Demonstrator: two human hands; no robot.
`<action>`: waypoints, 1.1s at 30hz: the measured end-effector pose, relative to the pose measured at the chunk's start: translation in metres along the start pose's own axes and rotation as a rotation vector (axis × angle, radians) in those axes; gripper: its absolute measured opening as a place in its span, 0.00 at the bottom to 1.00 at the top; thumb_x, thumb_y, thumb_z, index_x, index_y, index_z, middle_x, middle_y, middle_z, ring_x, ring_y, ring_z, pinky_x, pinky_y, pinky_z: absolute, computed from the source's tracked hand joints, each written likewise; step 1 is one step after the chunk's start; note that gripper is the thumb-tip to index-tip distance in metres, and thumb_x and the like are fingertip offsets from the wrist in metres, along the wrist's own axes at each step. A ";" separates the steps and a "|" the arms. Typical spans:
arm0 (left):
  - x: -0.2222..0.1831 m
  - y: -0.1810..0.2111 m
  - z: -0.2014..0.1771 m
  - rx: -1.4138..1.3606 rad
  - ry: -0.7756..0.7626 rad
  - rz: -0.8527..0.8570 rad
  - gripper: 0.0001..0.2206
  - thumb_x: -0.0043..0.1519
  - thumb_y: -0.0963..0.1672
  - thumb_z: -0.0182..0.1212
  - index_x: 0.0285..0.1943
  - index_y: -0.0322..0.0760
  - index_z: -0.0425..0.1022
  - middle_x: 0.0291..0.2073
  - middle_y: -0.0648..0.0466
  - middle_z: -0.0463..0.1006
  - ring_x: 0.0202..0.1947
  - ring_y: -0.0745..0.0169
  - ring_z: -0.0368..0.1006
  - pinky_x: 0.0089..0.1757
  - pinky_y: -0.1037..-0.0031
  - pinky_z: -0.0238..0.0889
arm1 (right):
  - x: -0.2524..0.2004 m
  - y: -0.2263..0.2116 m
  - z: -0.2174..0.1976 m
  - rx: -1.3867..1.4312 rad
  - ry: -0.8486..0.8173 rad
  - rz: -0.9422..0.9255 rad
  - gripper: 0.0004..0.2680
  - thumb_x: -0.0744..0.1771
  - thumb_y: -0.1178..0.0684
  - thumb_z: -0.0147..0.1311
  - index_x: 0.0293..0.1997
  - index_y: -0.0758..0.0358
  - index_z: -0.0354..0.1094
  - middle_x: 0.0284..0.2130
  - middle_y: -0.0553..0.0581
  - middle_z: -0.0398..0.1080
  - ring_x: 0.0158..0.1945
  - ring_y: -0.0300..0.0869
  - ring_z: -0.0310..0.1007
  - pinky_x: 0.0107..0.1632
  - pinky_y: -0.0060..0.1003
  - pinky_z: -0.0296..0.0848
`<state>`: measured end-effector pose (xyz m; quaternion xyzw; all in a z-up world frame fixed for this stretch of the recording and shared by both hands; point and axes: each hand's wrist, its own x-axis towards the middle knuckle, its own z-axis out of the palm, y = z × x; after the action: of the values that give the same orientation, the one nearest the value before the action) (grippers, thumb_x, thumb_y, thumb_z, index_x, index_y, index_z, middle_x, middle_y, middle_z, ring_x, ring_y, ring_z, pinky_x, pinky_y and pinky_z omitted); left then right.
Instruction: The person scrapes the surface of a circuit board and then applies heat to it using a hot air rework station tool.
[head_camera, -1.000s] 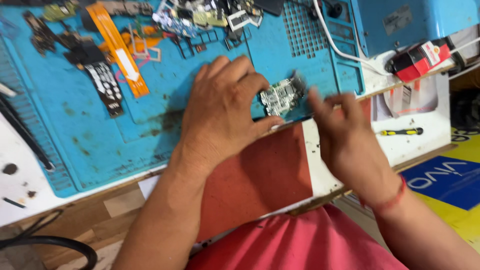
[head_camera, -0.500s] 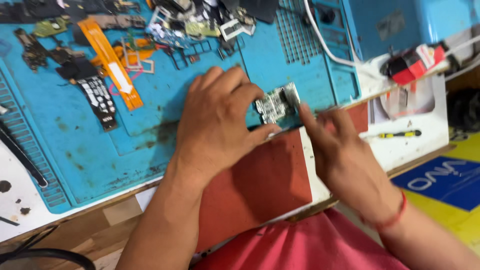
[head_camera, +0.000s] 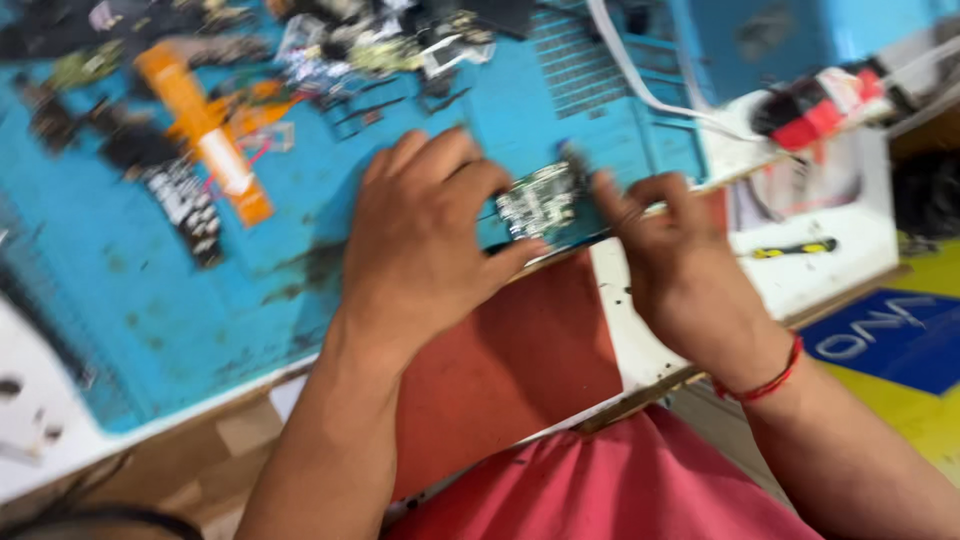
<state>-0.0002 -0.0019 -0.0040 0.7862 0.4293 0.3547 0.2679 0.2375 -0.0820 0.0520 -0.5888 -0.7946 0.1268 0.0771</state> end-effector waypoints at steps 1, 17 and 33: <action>0.004 0.003 0.003 -0.038 -0.030 0.038 0.22 0.43 0.50 0.81 0.41 0.40 0.81 0.39 0.55 0.74 0.44 0.51 0.69 0.47 0.59 0.61 | -0.011 -0.009 0.000 -0.008 -0.034 0.017 0.23 0.63 0.68 0.50 0.67 0.64 0.64 0.44 0.69 0.66 0.40 0.58 0.71 0.41 0.46 0.72; 0.004 0.003 -0.007 -0.046 -0.034 0.010 0.22 0.41 0.49 0.81 0.41 0.38 0.80 0.37 0.54 0.74 0.42 0.51 0.69 0.45 0.59 0.61 | 0.003 -0.013 0.010 0.074 -0.148 -0.003 0.21 0.63 0.63 0.56 0.64 0.57 0.68 0.41 0.63 0.68 0.27 0.50 0.73 0.29 0.45 0.72; 0.004 0.008 -0.008 -0.052 -0.104 -0.103 0.33 0.41 0.50 0.81 0.56 0.38 0.75 0.38 0.53 0.75 0.42 0.50 0.70 0.46 0.59 0.62 | 0.023 -0.018 -0.008 -0.088 -0.135 0.044 0.23 0.62 0.62 0.52 0.65 0.52 0.67 0.42 0.61 0.69 0.25 0.57 0.73 0.26 0.50 0.72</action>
<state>-0.0012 -0.0011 0.0077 0.7732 0.4452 0.3101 0.3284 0.2164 -0.0641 0.0642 -0.5990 -0.7897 0.1326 -0.0055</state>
